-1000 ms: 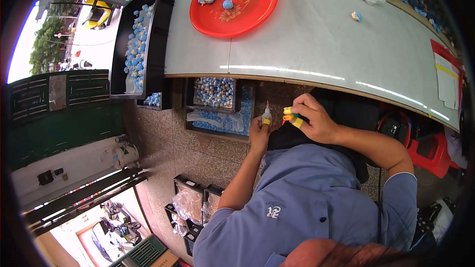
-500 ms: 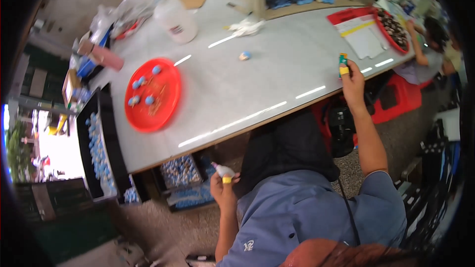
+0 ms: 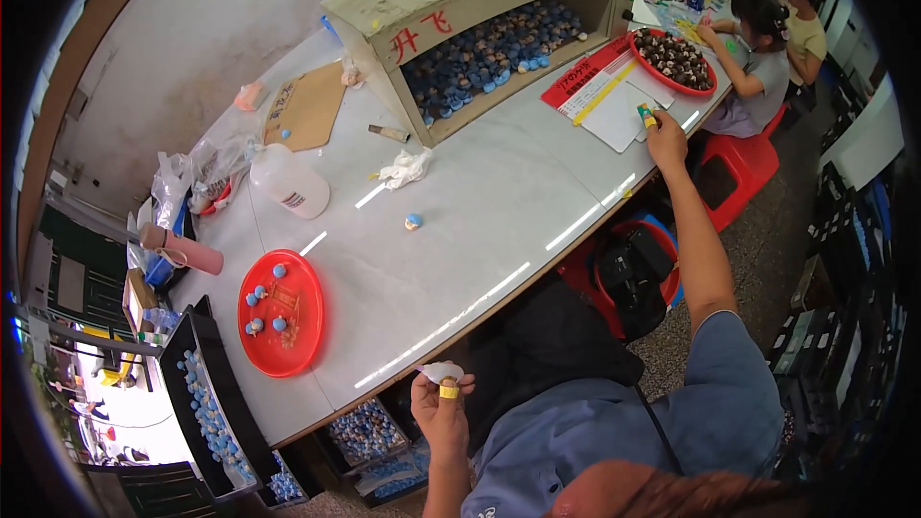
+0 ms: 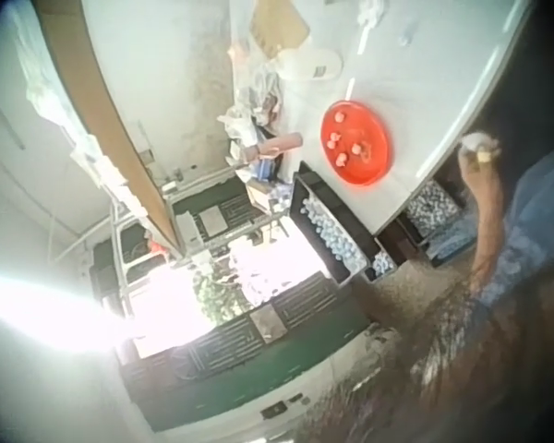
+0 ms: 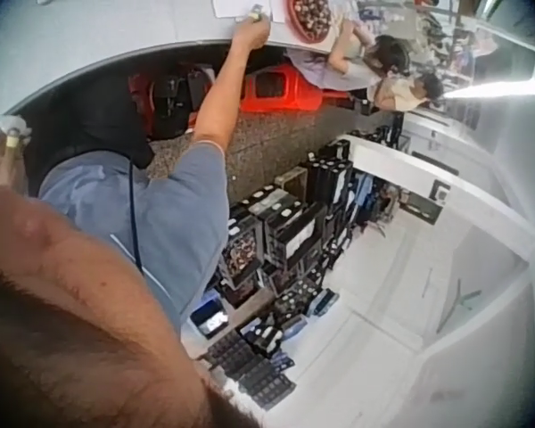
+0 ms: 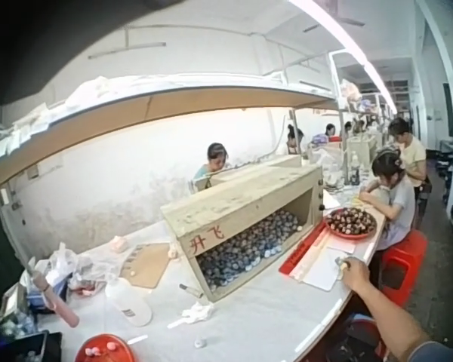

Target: The person assembles small blue and yellow plastic toy components by hand, joining them together with glue from a glue bottle.

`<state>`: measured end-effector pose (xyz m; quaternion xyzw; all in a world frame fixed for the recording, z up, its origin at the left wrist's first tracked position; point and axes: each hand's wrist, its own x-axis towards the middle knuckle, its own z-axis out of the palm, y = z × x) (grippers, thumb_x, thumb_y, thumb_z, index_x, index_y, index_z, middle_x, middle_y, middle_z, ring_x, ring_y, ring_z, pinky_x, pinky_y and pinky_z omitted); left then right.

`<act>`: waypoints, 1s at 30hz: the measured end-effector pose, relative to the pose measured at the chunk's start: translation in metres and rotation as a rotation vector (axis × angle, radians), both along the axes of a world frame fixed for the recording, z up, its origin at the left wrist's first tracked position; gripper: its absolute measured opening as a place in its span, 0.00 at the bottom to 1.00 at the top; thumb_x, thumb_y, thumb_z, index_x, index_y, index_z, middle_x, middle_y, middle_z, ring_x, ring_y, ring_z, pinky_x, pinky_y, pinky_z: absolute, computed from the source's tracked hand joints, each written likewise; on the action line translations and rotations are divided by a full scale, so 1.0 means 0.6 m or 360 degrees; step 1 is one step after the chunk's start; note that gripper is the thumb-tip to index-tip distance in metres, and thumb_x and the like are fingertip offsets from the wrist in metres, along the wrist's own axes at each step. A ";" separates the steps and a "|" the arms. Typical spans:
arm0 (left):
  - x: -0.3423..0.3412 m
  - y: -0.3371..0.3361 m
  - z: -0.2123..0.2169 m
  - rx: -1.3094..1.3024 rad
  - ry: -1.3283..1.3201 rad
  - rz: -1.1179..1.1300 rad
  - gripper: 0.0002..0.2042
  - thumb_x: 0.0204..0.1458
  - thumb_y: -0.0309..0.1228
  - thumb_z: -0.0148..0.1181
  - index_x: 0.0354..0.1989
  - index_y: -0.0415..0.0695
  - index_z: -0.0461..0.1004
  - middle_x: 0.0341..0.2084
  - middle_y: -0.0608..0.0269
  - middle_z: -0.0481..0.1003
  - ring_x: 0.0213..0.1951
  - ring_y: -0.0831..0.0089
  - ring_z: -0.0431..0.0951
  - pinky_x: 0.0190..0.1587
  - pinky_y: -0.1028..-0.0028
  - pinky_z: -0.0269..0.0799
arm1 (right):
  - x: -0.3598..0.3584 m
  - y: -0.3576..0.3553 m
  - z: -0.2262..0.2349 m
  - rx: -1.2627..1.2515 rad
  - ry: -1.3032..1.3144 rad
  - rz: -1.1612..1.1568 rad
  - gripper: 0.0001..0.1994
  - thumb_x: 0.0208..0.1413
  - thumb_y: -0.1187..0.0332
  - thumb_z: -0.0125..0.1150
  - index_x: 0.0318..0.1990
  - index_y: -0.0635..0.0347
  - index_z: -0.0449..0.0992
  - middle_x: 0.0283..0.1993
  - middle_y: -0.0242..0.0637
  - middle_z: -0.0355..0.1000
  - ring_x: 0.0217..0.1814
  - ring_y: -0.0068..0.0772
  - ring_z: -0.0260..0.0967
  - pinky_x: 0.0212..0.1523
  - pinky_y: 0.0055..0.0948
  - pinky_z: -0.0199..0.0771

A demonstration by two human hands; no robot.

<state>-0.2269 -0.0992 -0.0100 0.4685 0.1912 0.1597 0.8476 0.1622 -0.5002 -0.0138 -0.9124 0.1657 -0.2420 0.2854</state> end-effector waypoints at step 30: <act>0.335 0.059 0.101 0.2710 -0.0179 -0.0055 0.23 0.47 0.18 0.61 0.54 0.37 0.67 0.50 0.50 0.72 0.50 0.57 0.74 0.46 0.68 0.75 | -0.188 0.409 0.031 0.1647 0.0482 0.1598 0.09 0.56 0.70 0.63 0.40 0.65 0.72 0.34 0.28 0.71 0.32 0.13 0.65 0.34 0.15 0.66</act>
